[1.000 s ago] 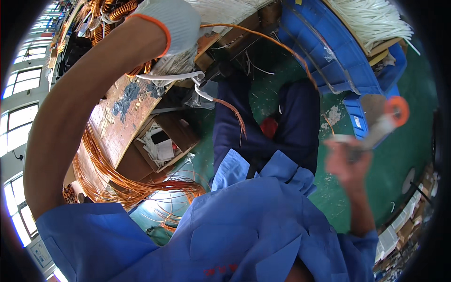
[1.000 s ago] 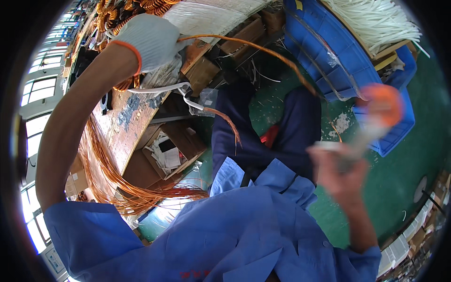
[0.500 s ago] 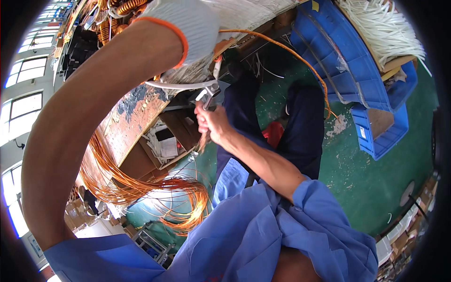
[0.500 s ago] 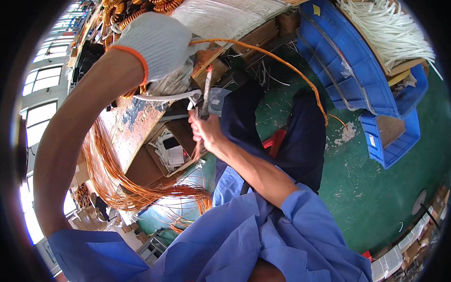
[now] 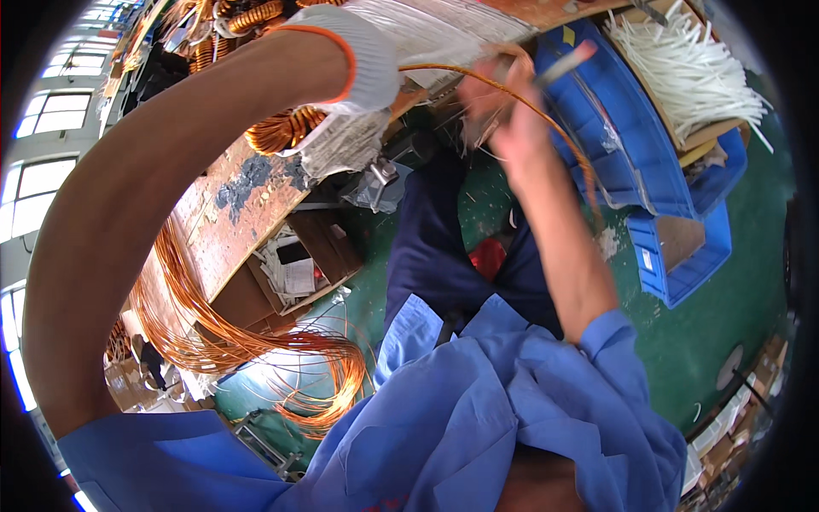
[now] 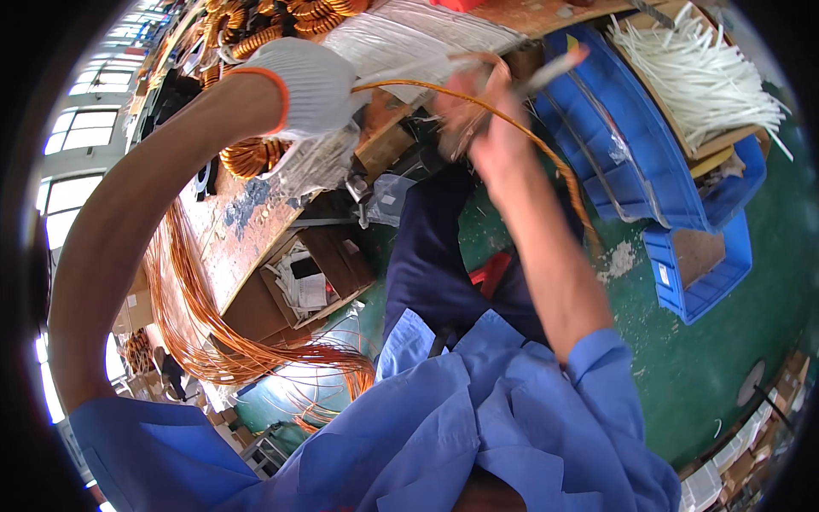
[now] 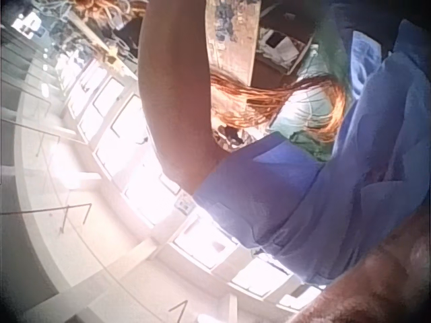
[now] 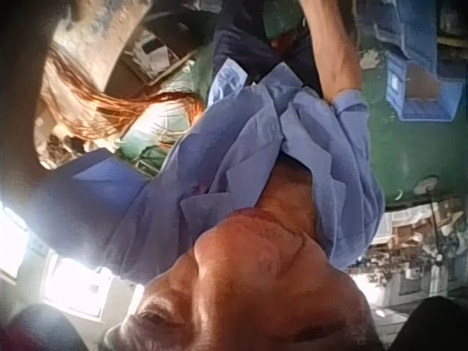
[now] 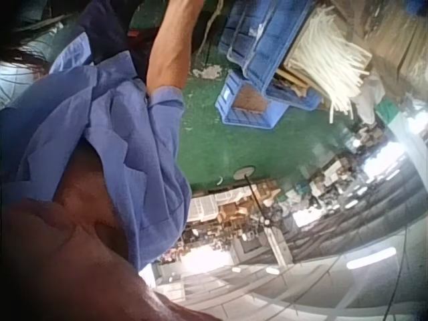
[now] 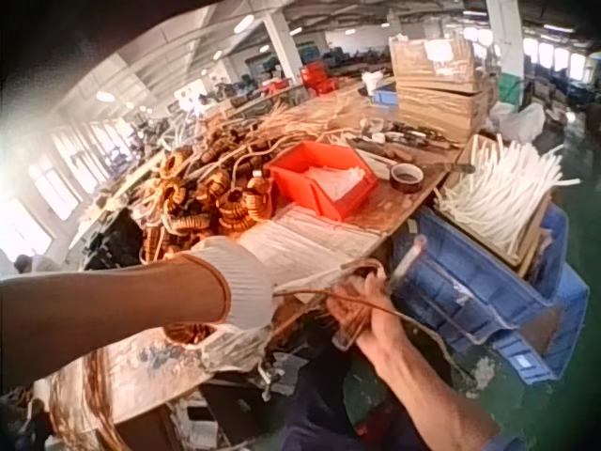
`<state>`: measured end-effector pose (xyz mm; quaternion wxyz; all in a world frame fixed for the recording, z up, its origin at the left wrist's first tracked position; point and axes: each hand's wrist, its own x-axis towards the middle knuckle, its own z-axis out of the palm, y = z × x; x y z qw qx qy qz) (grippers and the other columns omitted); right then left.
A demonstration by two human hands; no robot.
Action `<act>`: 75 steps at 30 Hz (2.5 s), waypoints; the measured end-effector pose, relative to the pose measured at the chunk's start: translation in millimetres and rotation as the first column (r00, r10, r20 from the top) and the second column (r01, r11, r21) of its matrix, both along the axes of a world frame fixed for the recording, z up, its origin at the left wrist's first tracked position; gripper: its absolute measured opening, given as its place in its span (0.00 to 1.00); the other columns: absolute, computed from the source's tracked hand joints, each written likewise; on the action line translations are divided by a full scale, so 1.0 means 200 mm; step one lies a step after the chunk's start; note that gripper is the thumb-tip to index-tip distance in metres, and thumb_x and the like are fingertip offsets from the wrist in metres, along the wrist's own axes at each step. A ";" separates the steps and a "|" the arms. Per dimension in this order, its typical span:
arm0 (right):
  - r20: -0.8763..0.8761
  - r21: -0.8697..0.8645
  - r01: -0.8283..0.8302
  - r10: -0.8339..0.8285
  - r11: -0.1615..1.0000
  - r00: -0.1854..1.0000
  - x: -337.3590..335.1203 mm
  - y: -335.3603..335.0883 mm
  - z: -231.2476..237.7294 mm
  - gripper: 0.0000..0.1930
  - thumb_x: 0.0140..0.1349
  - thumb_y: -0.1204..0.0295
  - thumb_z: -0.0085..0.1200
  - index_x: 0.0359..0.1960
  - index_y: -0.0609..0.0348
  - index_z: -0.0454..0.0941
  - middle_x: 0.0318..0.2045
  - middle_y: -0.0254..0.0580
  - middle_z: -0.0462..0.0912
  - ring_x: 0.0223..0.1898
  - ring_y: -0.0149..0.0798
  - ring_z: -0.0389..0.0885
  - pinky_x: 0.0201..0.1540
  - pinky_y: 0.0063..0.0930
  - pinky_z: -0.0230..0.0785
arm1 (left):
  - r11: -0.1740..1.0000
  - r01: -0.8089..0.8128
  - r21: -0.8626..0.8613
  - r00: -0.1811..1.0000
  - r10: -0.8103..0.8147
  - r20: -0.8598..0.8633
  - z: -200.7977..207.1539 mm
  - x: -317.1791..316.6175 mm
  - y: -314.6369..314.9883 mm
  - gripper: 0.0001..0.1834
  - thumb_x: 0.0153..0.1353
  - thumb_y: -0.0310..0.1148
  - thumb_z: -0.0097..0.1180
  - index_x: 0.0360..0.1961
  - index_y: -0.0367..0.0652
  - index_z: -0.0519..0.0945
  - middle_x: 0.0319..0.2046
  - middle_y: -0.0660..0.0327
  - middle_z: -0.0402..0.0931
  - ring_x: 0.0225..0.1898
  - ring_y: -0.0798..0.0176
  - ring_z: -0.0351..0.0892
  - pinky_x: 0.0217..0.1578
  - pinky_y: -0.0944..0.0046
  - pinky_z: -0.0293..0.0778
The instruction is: Wrapping copper tape around an electromagnetic coil and insulating wires on a fabrication floor.
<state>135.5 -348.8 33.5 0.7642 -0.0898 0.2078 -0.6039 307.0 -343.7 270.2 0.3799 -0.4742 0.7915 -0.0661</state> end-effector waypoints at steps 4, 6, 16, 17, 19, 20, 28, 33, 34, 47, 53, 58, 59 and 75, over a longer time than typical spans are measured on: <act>-0.063 0.120 -0.369 0.378 0.922 0.924 0.52 0.71 -0.30 0.36 0.74 0.44 0.57 0.65 0.69 0.74 0.59 0.61 0.83 0.59 0.54 0.85 0.71 0.54 0.73 | 0.997 0.065 0.035 0.988 -0.069 0.135 -0.03 0.04 -0.05 0.22 0.72 0.44 0.49 0.42 0.39 0.91 0.35 0.44 0.87 0.37 0.38 0.89 0.41 0.43 0.84; 0.074 -0.245 -0.464 0.493 0.851 0.867 0.60 0.78 -0.28 0.29 0.74 0.47 0.60 0.56 0.67 0.79 0.50 0.56 0.85 0.48 0.44 0.87 0.62 0.49 0.81 | 0.985 0.157 0.070 0.979 -0.165 0.123 -0.03 0.05 -0.05 0.21 0.71 0.42 0.49 0.43 0.42 0.91 0.36 0.46 0.88 0.38 0.39 0.89 0.40 0.44 0.84; -0.746 -0.358 -0.224 -0.134 0.907 0.652 0.05 0.31 0.44 0.16 0.74 0.61 0.63 0.35 0.62 0.86 0.30 0.36 0.87 0.18 0.26 0.75 0.22 0.23 0.67 | 0.974 0.188 0.128 0.945 -0.215 0.246 -0.02 0.01 -0.04 0.23 0.75 0.45 0.45 0.47 0.43 0.90 0.39 0.47 0.89 0.39 0.41 0.89 0.40 0.46 0.83; -0.611 -0.171 -0.093 -0.032 0.981 0.791 0.10 0.38 0.56 0.16 0.75 0.61 0.62 0.37 0.62 0.87 0.32 0.38 0.88 0.18 0.25 0.76 0.21 0.22 0.68 | 0.991 0.105 0.077 0.983 -0.116 0.143 -0.01 0.03 -0.03 0.25 0.76 0.48 0.45 0.49 0.43 0.90 0.38 0.48 0.88 0.37 0.43 0.89 0.40 0.48 0.83; -0.224 -0.367 -0.008 -0.080 0.930 0.971 0.32 0.66 0.59 0.14 0.76 0.62 0.61 0.44 0.64 0.86 0.33 0.40 0.89 0.21 0.25 0.79 0.26 0.21 0.72 | 0.993 -0.115 -0.028 0.990 0.112 -0.088 0.11 0.12 0.13 0.29 0.77 0.54 0.43 0.51 0.42 0.88 0.35 0.49 0.88 0.34 0.47 0.89 0.40 0.51 0.83; -0.408 -0.562 -0.162 -0.101 0.811 0.907 0.42 0.79 0.46 0.14 0.76 0.63 0.60 0.47 0.64 0.86 0.33 0.40 0.88 0.23 0.26 0.80 0.27 0.22 0.74 | 0.971 -0.238 -0.003 0.965 0.236 -0.116 0.18 0.09 0.14 0.30 0.78 0.56 0.43 0.51 0.42 0.88 0.33 0.49 0.87 0.33 0.50 0.88 0.40 0.52 0.82; -0.392 -0.163 -0.410 0.323 0.897 0.861 0.42 0.97 0.04 0.22 0.80 0.63 0.55 0.66 0.68 0.77 0.47 0.49 0.85 0.39 0.35 0.88 0.39 0.30 0.86 | 0.957 -0.226 -0.184 0.502 -0.047 -0.864 0.30 0.58 0.16 0.21 0.78 0.31 0.53 0.69 0.57 0.80 0.52 0.62 0.86 0.55 0.65 0.86 0.60 0.62 0.82; -0.269 -0.190 -0.322 0.266 0.927 0.925 0.42 0.86 -0.07 0.23 0.80 0.62 0.55 0.63 0.72 0.79 0.48 0.48 0.85 0.51 0.38 0.87 0.56 0.41 0.86 | 0.821 -0.543 0.174 -0.359 -0.040 -0.933 -0.17 0.41 0.44 0.22 0.71 0.40 0.65 0.57 0.33 0.82 0.46 0.63 0.85 0.45 0.73 0.80 0.49 0.69 0.76; -0.266 -0.183 -0.300 0.246 0.936 0.932 0.40 0.82 -0.08 0.22 0.80 0.62 0.56 0.61 0.72 0.80 0.50 0.48 0.85 0.53 0.37 0.85 0.59 0.43 0.85 | 0.797 -0.568 0.205 -0.426 -0.072 -0.902 -0.25 0.43 0.48 0.21 0.71 0.39 0.65 0.57 0.33 0.82 0.47 0.61 0.85 0.47 0.71 0.79 0.51 0.67 0.75; -0.674 -0.535 -0.137 -0.325 0.833 0.663 0.19 0.73 0.36 0.11 0.75 0.72 0.60 0.53 0.66 0.85 0.51 0.48 0.87 0.41 0.30 0.83 0.49 0.28 0.79 | 0.788 -0.574 0.220 -0.565 -0.187 -0.804 -0.53 0.52 0.60 0.17 0.76 0.37 0.61 0.56 0.34 0.82 0.47 0.60 0.87 0.46 0.69 0.82 0.52 0.64 0.77; -0.696 -0.706 -0.489 -0.374 0.512 0.613 0.62 1.05 -0.08 0.20 0.56 0.79 0.64 0.53 0.61 0.85 0.69 0.53 0.79 0.68 0.51 0.80 0.63 0.37 0.79 | 0.840 -0.470 0.272 -0.578 -0.059 -0.814 -0.51 0.58 0.57 0.20 0.68 0.39 0.72 0.54 0.37 0.86 0.44 0.65 0.87 0.43 0.72 0.80 0.49 0.67 0.77; -0.569 -0.777 -0.565 -0.694 0.278 0.441 0.42 0.78 0.51 0.23 0.47 0.74 0.72 0.49 0.55 0.86 0.63 0.39 0.84 0.52 0.42 0.90 0.49 0.36 0.86 | 0.849 -0.400 0.346 -0.641 0.010 -0.768 -0.52 0.60 0.58 0.24 0.68 0.42 0.72 0.57 0.36 0.84 0.46 0.63 0.87 0.43 0.70 0.82 0.48 0.64 0.79; -0.481 -0.855 -0.445 -0.726 0.264 0.492 0.33 0.67 0.50 0.20 0.49 0.76 0.69 0.47 0.56 0.86 0.61 0.43 0.85 0.52 0.45 0.90 0.48 0.38 0.86 | 0.850 -0.399 0.344 -0.634 0.015 -0.773 -0.49 0.61 0.60 0.24 0.69 0.43 0.71 0.57 0.36 0.84 0.46 0.63 0.87 0.44 0.70 0.82 0.48 0.64 0.79; -0.534 -0.829 -0.368 -0.792 0.421 0.295 0.46 0.41 0.63 0.12 0.60 0.78 0.67 0.44 0.55 0.79 0.43 0.40 0.86 0.32 0.44 0.87 0.35 0.38 0.79 | 0.855 -0.518 0.008 -0.274 -0.157 -0.949 -0.69 0.80 0.53 0.33 0.75 0.63 0.55 0.48 0.37 0.80 0.35 0.66 0.83 0.36 0.69 0.78 0.39 0.62 0.77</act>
